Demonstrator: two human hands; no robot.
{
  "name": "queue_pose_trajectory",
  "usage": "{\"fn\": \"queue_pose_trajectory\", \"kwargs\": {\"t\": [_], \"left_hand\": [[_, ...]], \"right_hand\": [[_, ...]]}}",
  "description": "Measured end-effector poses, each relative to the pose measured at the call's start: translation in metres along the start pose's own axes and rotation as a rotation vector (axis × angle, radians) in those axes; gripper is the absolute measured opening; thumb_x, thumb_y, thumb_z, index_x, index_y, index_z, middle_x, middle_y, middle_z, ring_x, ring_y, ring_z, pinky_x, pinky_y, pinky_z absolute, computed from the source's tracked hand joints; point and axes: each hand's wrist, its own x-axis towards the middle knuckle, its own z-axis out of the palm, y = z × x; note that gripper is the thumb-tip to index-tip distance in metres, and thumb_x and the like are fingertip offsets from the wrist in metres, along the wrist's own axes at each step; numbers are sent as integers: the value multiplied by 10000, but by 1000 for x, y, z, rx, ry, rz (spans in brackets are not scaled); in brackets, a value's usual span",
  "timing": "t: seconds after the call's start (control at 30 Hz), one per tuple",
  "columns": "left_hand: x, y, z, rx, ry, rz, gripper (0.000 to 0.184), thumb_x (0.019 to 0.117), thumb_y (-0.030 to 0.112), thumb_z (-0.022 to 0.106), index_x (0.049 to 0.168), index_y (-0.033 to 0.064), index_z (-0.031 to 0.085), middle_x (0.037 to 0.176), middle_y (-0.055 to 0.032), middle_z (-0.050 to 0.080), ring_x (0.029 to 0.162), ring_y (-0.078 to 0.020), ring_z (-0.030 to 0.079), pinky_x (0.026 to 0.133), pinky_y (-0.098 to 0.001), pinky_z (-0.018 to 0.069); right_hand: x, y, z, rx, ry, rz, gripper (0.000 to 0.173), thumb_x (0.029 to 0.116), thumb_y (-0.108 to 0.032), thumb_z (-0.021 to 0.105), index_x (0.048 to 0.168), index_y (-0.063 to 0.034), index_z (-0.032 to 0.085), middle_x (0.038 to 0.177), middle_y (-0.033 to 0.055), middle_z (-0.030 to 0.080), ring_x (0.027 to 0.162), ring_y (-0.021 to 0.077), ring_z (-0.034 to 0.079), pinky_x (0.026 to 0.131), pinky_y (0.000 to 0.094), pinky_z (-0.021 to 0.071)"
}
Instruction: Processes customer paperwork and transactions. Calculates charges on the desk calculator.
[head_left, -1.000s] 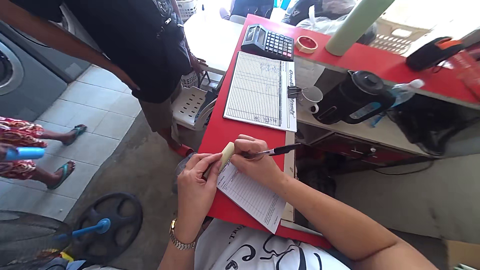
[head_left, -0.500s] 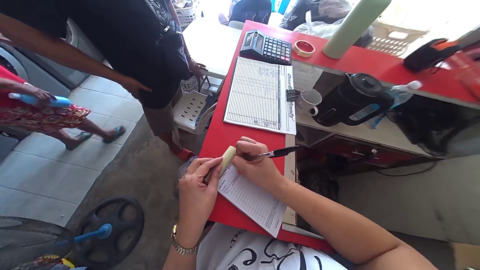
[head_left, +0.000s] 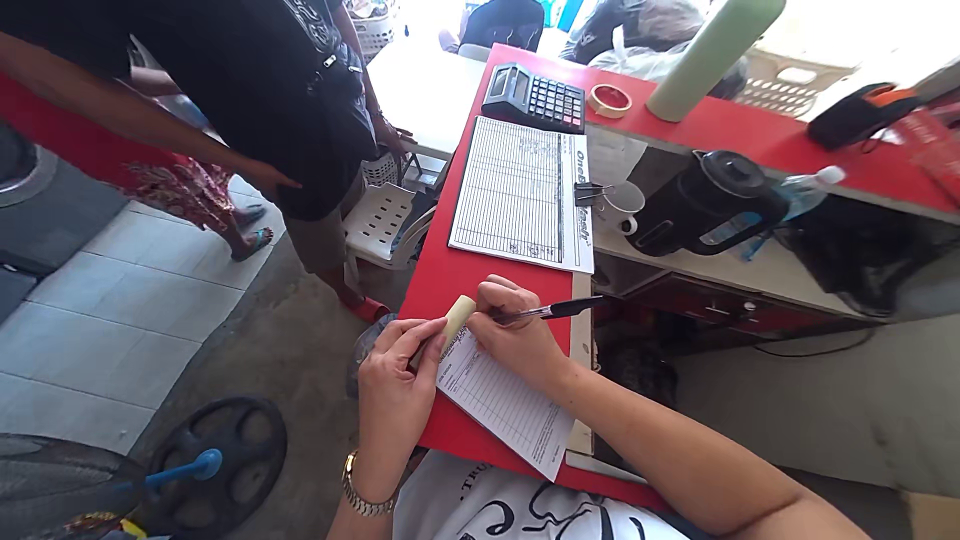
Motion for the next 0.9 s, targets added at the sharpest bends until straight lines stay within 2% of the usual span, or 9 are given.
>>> {"fn": "queue_pose_trajectory", "kwargs": {"t": [0.23,0.33,0.4,0.47,0.6,0.73,0.9], "left_hand": [[0,0,0,3,-4,1,187,977,241,682,1095,149,793,1086,7,713,946,-14,682,792,-149,579],[0,0,0,-1,-6,-6,182,975,240,684,1092,155,794,1085,6,712,946,-15,683,789,-151,579],[0,-1,1,-2,-5,-8,178,975,237,684,1090,158,795,1088,8,714,952,-15,683,802,-154,580],[1,-2,1,-6,0,-9,176,974,238,686,1084,155,796,1081,10,718,945,-16,683,813,-161,577],[1,-2,1,-8,-11,-18,178,966,236,694,1088,153,792,1068,16,716,932,-19,687,808,-168,587],[1,-2,1,-7,-7,-15,180,968,244,693,1084,150,794,1070,11,718,930,-21,688,806,-171,586],[0,-1,1,-5,-7,-27,182,970,252,696,1086,149,792,1071,8,717,922,-17,688,802,-166,586]], "right_hand": [[-1,-2,0,-13,19,27,204,891,-2,626,694,-43,588,718,16,556,537,40,553,487,169,505],[3,-7,-10,168,-23,166,221,912,23,606,704,-42,572,686,23,583,509,73,579,459,203,526],[8,-12,-23,292,-42,234,232,939,12,560,720,-66,559,616,32,621,488,90,594,449,216,501],[6,-25,-33,328,-104,202,218,936,19,563,737,-69,574,628,37,644,485,88,601,437,213,501],[-11,-34,-23,239,-323,73,180,901,10,608,735,-59,613,765,-11,593,557,21,564,478,167,501],[-17,-8,-5,211,-296,-10,165,896,16,609,739,-32,601,770,7,578,598,14,547,524,150,480],[-19,-6,-1,96,-273,-83,141,900,-1,608,760,-12,624,788,27,576,645,19,557,562,148,490]]}}
